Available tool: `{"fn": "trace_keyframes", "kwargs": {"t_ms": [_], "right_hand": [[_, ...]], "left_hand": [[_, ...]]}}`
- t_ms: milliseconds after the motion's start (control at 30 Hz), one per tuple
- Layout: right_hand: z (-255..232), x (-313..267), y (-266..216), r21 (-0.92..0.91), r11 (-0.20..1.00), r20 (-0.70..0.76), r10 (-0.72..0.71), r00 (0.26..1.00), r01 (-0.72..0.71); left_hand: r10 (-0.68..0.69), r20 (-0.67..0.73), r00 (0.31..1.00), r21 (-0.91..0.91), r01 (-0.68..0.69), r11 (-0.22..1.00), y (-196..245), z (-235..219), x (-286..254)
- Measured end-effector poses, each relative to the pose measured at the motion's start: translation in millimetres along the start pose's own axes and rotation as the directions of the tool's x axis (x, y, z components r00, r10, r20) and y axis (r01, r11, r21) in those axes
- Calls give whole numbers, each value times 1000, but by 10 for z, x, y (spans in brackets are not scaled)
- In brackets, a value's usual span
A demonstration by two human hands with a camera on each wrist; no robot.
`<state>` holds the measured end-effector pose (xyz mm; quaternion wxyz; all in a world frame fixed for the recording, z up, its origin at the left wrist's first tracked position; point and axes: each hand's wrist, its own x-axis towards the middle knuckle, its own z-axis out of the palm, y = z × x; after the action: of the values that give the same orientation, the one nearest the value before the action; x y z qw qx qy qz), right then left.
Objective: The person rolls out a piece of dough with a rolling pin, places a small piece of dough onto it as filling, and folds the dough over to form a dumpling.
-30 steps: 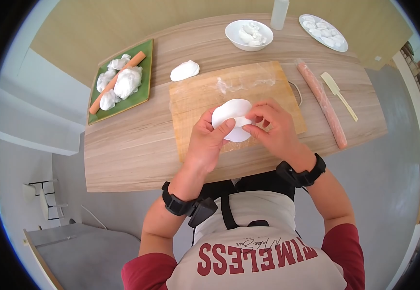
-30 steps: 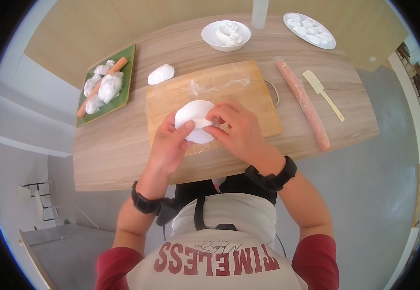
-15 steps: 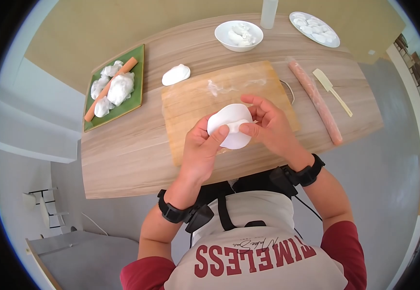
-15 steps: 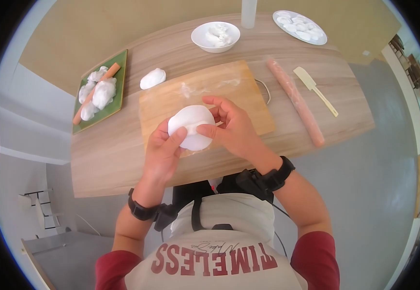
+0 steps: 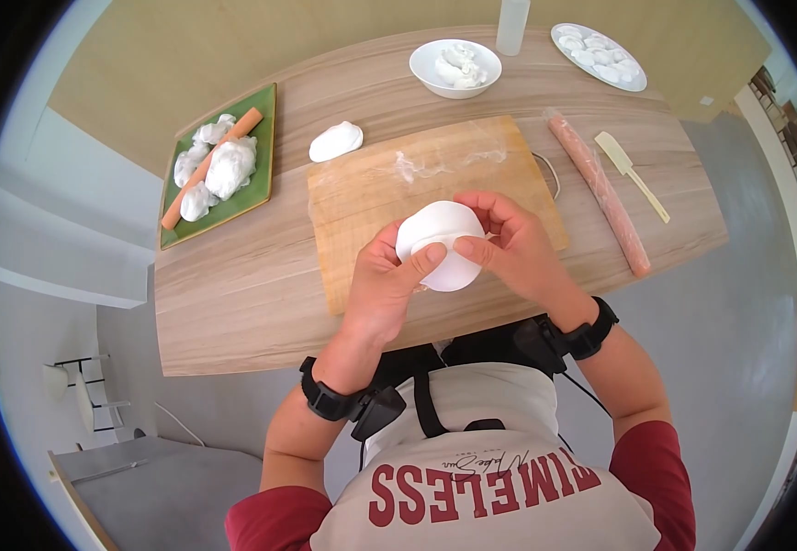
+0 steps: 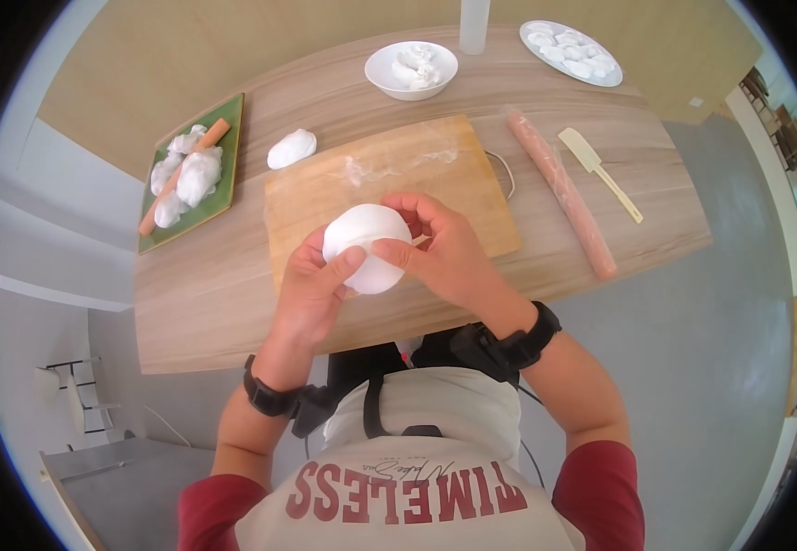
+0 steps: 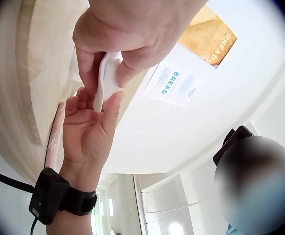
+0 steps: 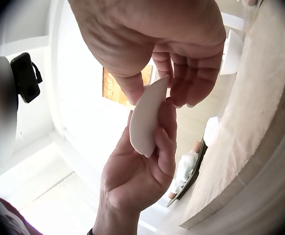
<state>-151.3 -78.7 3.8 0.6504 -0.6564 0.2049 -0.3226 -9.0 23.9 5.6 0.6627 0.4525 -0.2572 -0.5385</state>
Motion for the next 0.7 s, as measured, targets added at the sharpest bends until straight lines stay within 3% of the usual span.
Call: {"fn": "trace_keyframes", "kwargs": {"t_ms": [100,167,300,367,400,467,500,567,700], "right_hand": [[-34,2,14,40,999,49,34,998,-36],[-46,-3,0,87,987,57,131,990,-136],[-89,-22,1,63,984,111,157,981,-165],[-83,-76,-47,-112,988,123,116,986,-103],[-60,-101,-76,-111,988,125,118,985,-104],[-20,-138,-124,-389,897,155,-159,975,208],[-25,-132,-95,-389,897,155,-158,975,207],[-40,-113,-2,-465,774,204,-378,903,429],[-57,-112,10,-495,708,214,-462,861,504]], "left_hand": [[-37,28,999,19,36,999,-27,-59,-4],[-66,45,997,-52,68,996,-41,-72,-6],[-101,0,995,-72,100,992,-26,-68,-21],[-134,22,991,-125,136,983,-13,-84,-24],[-135,20,991,-127,136,983,-8,-89,-24],[-128,16,992,-145,129,981,0,-97,-22],[-128,16,992,-147,129,981,4,-110,-23],[-180,91,979,-143,192,971,15,-139,-23],[-179,50,983,-152,185,971,83,-36,-70]]}}
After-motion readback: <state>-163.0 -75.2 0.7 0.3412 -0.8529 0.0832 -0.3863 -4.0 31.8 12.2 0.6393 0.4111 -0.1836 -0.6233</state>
